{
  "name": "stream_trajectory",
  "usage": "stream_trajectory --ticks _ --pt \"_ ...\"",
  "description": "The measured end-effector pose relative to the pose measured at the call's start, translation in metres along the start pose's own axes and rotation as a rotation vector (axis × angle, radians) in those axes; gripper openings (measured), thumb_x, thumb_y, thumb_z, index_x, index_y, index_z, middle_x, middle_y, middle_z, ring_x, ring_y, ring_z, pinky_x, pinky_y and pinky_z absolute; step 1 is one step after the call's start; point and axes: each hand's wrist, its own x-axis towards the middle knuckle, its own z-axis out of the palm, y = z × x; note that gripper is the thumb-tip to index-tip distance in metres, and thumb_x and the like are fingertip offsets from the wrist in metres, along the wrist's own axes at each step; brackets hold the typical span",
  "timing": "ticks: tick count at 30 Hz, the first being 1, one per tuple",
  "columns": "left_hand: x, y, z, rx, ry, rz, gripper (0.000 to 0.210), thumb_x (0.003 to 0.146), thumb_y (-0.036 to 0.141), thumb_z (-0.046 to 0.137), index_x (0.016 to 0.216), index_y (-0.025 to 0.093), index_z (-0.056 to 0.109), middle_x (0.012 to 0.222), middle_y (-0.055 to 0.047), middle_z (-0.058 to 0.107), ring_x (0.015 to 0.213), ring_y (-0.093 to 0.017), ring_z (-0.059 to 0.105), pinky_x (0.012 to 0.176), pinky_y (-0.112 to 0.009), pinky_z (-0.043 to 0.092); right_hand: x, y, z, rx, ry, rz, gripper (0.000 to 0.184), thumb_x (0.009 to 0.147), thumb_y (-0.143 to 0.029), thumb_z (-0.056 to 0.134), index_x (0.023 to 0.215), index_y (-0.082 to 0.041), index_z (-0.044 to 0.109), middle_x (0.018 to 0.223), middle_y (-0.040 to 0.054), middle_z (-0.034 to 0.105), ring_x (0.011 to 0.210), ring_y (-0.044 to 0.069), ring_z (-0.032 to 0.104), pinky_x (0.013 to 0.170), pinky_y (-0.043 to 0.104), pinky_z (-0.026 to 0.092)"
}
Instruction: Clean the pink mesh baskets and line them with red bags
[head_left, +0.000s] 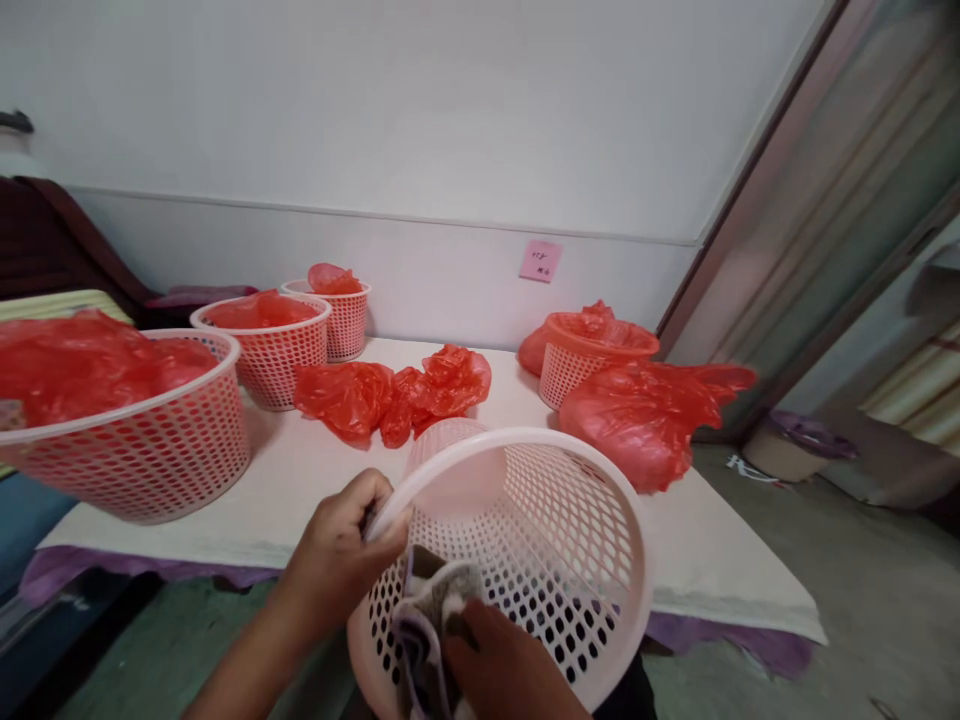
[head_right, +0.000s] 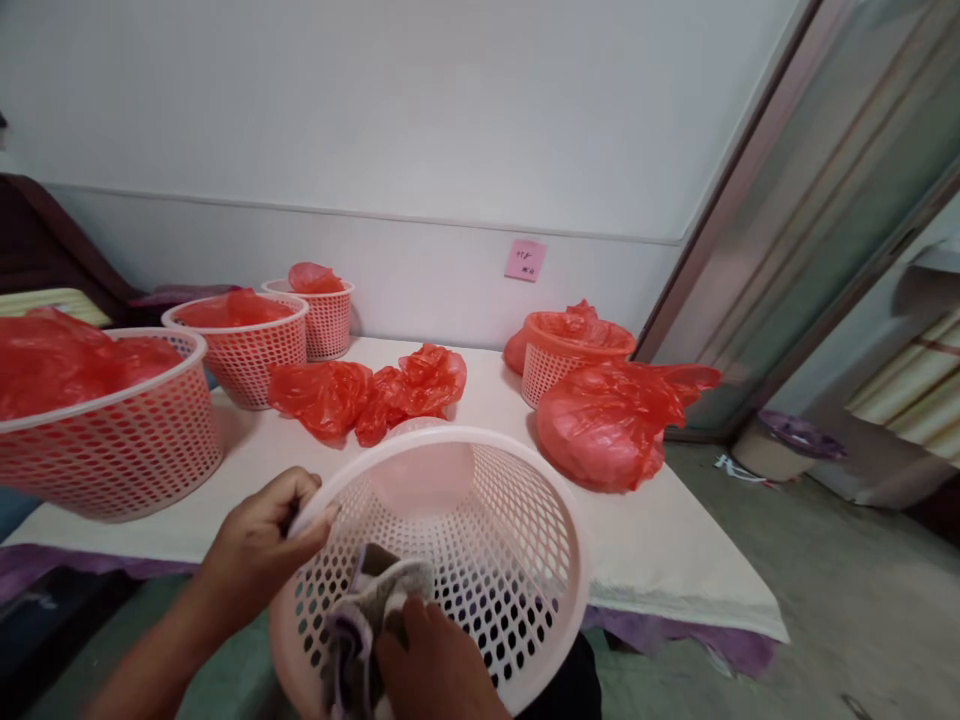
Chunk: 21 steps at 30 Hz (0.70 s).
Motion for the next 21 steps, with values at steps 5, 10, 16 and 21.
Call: stream_trajectory --ticks 5,10,16,21 --pt "0.019 0.014 0.007 -0.141 0.001 0.020 0.028 0.080 0.033 0.060 0.065 0.022 0.038 0.062 0.010 0.035 0.058 -0.008 0.035 0.054 -0.021 0.029 -0.013 0.007 0.031 -0.178 0.397 -0.172 0.021 0.086 -0.027 0.056 0.107 -0.028 0.061 0.092 0.0066 0.069 0.072 0.021 0.063 0.057 0.029 0.047" --pt "0.031 0.026 0.021 -0.284 -0.042 0.015 0.030 0.079 0.034 0.063 0.067 0.022 0.039 0.063 0.010 0.034 0.058 -0.008 0.033 0.054 -0.021 0.029 -0.005 0.011 0.040 -0.309 0.650 -0.251 0.041 0.076 -0.024 0.067 0.117 -0.022 0.057 0.093 0.0115 0.067 0.070 0.026 0.061 0.056 0.036 0.053" --pt "0.003 0.024 0.039 -0.237 0.085 -0.092 0.020 0.082 0.036 0.062 0.077 0.023 0.048 0.063 0.009 0.045 0.057 -0.009 0.043 0.054 -0.021 0.035 0.001 -0.004 0.012 -0.040 0.479 -0.234 0.058 0.065 -0.029 0.072 0.120 -0.019 0.056 0.101 0.0131 0.063 0.082 0.028 0.060 0.064 0.038 0.056" --pt "-0.044 -0.003 0.054 -0.240 0.197 -0.238 0.025 0.088 0.048 0.054 0.085 0.024 0.050 0.068 0.007 0.052 0.060 -0.011 0.050 0.056 -0.022 0.042 0.006 -0.031 -0.030 0.407 0.322 -0.124 0.069 0.066 -0.018 0.061 0.133 -0.021 0.048 0.120 0.0123 0.054 0.107 0.027 0.055 0.090 0.041 0.050"
